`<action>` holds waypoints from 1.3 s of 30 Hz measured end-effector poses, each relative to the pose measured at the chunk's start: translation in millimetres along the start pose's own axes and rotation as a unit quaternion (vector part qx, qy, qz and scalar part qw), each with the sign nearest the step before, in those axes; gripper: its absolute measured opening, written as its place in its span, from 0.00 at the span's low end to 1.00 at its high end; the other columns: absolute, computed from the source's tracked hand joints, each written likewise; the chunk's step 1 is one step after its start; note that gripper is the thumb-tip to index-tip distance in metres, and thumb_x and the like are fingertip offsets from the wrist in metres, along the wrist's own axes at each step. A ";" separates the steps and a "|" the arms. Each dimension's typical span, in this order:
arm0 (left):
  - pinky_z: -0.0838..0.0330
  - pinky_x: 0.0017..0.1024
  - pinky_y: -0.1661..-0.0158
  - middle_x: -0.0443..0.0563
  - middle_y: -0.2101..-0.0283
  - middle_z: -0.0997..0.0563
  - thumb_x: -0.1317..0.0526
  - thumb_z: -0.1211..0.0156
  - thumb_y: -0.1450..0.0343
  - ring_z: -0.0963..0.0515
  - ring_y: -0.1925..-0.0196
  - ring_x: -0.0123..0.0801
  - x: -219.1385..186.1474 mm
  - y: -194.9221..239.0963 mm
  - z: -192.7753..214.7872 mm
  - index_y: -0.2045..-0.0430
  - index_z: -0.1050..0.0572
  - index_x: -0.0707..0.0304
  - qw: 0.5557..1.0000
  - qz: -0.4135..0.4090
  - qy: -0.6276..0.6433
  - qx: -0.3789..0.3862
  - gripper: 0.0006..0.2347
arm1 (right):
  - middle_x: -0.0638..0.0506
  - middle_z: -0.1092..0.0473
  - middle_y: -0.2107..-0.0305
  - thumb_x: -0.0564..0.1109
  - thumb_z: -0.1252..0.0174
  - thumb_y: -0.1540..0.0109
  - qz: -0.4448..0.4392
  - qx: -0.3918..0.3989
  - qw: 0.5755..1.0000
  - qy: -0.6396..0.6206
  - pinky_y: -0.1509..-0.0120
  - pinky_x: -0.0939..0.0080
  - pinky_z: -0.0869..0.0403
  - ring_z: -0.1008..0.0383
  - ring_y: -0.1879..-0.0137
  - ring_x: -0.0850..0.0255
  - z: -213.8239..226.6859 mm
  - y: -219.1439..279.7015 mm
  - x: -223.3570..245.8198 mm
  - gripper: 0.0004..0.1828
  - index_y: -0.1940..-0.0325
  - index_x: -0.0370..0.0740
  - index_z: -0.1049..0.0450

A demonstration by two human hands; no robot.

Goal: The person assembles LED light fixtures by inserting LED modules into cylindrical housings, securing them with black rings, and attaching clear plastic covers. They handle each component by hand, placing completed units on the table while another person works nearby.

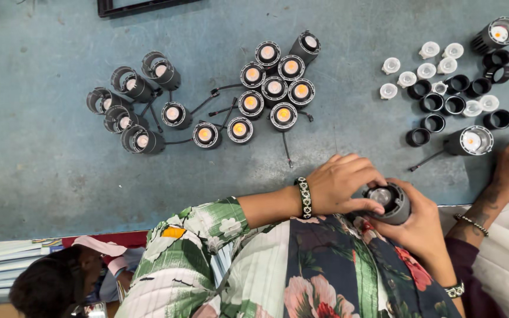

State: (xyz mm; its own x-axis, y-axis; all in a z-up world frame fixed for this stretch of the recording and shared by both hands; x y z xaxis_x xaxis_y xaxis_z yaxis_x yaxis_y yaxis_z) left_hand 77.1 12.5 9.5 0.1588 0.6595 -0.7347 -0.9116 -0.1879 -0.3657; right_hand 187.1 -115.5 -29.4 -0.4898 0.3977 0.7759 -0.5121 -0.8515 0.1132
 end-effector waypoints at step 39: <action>0.30 0.36 0.36 0.59 0.45 0.20 0.66 0.31 0.29 0.22 0.40 0.37 19.8 0.0 -10.2 0.58 0.32 0.66 0.908 0.104 0.406 -0.020 0.13 | 0.47 0.23 0.68 0.44 0.31 0.53 -0.079 0.207 0.829 -0.513 0.63 0.65 0.28 0.26 0.67 0.63 -47.2 -8.7 -3.1 0.27 0.54 0.29 0.25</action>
State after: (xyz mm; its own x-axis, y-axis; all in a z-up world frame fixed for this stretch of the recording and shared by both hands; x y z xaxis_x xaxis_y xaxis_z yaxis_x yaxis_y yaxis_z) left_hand 84.1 18.1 -10.9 0.2274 -0.1439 -0.9631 -0.9420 -0.2832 -0.1801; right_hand 159.8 -93.2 -62.1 0.5281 0.1961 0.8262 -0.1214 -0.9455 0.3020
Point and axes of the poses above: each hand's wrist, its own y-axis away from the middle knuckle, its own z-axis out of the back of the hand, x = y × z, the point moved 9 cm from there along -y, towards the middle knuckle
